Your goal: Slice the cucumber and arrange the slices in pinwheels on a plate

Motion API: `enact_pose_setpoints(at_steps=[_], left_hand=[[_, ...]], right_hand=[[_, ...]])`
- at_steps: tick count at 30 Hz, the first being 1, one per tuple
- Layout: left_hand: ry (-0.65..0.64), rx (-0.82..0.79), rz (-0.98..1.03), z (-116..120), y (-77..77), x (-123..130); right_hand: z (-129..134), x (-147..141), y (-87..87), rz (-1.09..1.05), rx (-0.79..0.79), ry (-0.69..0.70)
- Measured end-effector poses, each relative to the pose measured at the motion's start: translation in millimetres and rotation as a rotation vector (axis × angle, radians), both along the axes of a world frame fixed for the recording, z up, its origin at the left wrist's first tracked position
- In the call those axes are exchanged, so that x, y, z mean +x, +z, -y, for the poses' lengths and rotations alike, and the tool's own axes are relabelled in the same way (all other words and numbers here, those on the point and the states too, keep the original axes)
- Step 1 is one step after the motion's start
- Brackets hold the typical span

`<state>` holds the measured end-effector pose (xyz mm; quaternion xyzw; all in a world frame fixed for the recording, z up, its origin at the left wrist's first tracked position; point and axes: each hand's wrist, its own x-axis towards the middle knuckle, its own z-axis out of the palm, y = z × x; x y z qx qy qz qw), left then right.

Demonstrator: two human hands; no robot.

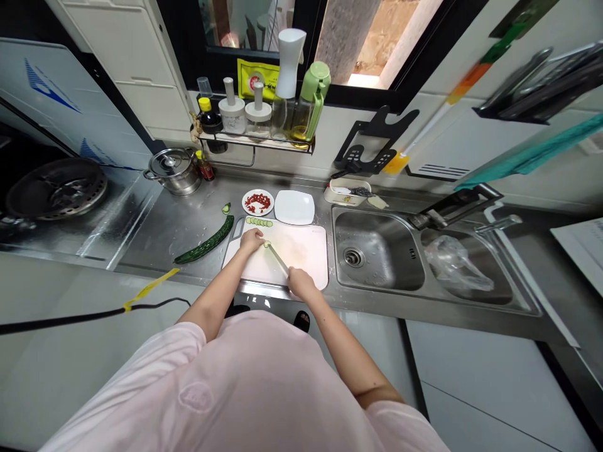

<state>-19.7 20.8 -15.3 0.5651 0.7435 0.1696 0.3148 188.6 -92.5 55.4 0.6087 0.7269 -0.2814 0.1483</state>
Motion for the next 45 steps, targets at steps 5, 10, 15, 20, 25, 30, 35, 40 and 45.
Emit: enact_pose_setpoints(at_steps=[5,10,15,20,25,30,35,40,45], left_hand=[[-0.003,0.015,-0.005,1.7,1.4,1.1],[-0.036,0.059,-0.030,8.7,4.1,2.3],[-0.187,0.188,-0.128,26.8,10.5,6.3],[-0.257,0.207,-0.233,34.7,16.0,15.1],[-0.183,0.147,-0.182,27.7,14.8,20.4],[-0.051,0.047,-0.045,16.0,12.0,13.6],[0.077,0.091,-0.016,2.3,11.5,-6.2],[0.157,0.100,-0.078,-7.3,12.8,-23.7],[0.190,0.097,-0.133,-8.9,11.6,-29.7]], right_hand=[[5.1,3.3,0.2,0.003,0.001,-0.006],[8.0,9.3,0.0,0.001,0.008,-0.017],[12.3,23.7,-3.7,-0.030,0.074,-0.099],[16.4,42.2,-9.5,-0.054,0.109,-0.210],[18.3,55.4,-15.0,-0.092,0.145,-0.233],[18.4,57.9,-14.7,-0.102,0.139,-0.258],[17.0,56.1,-16.4,-0.075,0.143,-0.247],[15.2,55.8,-21.0,-0.076,0.145,-0.246],[14.5,55.6,-22.9,-0.063,0.141,-0.247]])
